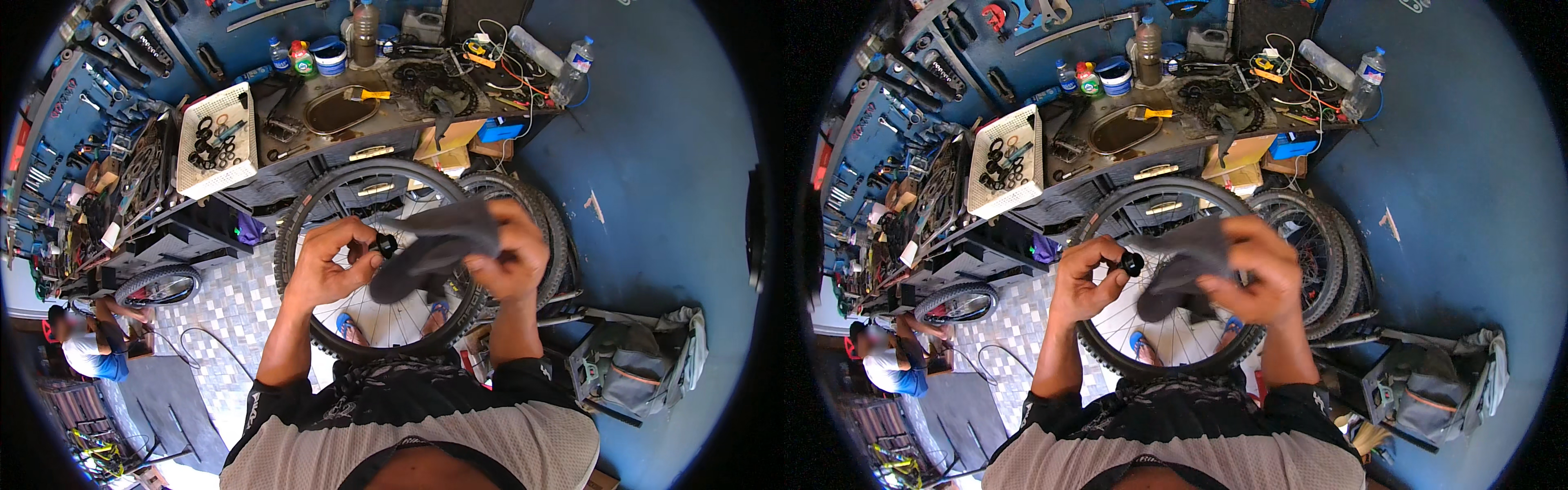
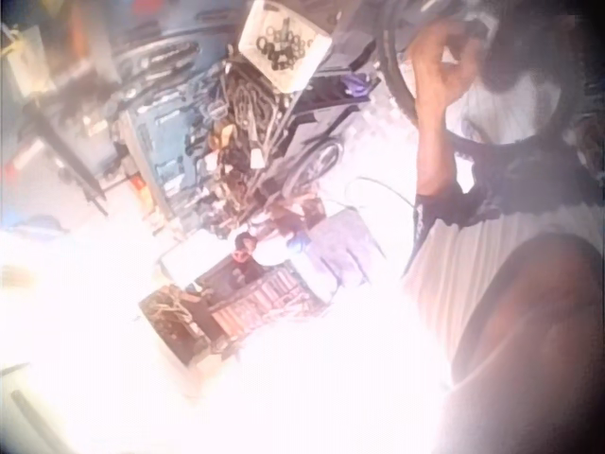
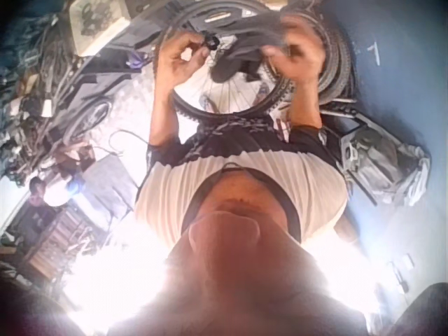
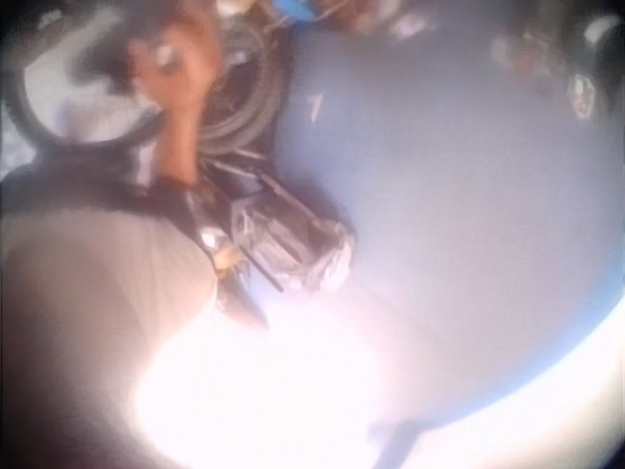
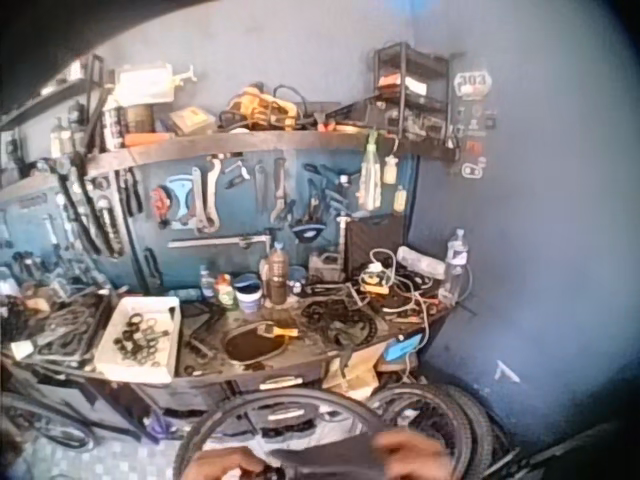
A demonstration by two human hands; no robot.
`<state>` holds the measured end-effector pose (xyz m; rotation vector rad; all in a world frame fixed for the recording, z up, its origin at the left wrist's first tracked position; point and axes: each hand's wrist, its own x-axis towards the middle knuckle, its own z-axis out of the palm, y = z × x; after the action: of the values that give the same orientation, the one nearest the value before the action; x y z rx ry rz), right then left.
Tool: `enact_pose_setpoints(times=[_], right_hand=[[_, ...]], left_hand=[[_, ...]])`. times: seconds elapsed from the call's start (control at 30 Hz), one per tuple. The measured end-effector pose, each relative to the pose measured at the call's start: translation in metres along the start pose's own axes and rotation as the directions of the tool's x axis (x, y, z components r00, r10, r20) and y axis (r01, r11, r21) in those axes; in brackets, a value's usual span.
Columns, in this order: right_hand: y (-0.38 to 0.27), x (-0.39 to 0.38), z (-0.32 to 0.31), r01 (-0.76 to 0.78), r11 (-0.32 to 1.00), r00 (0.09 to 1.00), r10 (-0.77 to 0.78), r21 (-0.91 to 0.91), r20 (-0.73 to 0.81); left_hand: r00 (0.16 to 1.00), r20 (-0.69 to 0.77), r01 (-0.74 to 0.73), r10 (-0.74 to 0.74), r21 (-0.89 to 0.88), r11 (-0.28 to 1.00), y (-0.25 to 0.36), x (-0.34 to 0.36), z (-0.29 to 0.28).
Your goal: The person removes a disc brake rotor from a bicycle wheel hub using a socket wrench, then cleans and installs a small black hub component. The person uses a rag to wipe the component and secures it onto the hub.
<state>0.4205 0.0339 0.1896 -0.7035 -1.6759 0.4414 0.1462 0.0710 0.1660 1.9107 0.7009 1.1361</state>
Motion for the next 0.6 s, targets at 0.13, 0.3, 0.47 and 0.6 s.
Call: enact_pose_setpoints(times=[0.13, 0.3, 0.47, 0.6], right_hand=[[-0.025, 0.01, 0.032, 0.138, 0.99, 0.957, -0.126, -0.026, 0.262], [-0.044, 0.017, 0.045, 0.083, 0.996, 0.952, -0.084, 0.016, 0.295], [-0.051, 0.014, 0.046, 0.024, 1.0, 0.957, -0.019, -0.013, 0.288], [-0.046, 0.008, 0.052, 0.037, 0.999, 0.98, -0.039, 0.012, 0.196]], left_hand=[[0.997, 0.076, -0.022, 0.028, -0.075, 0.997, 0.018, -0.008, -0.001], [0.996, 0.083, -0.025, 0.041, -0.179, 0.984, 0.028, -0.015, -0.006], [0.997, 0.079, 0.019, -0.008, -0.13, 0.991, 0.035, -0.015, -0.002], [0.994, 0.107, -0.016, 0.015, 0.008, 1.0, 0.045, -0.01, -0.001]])
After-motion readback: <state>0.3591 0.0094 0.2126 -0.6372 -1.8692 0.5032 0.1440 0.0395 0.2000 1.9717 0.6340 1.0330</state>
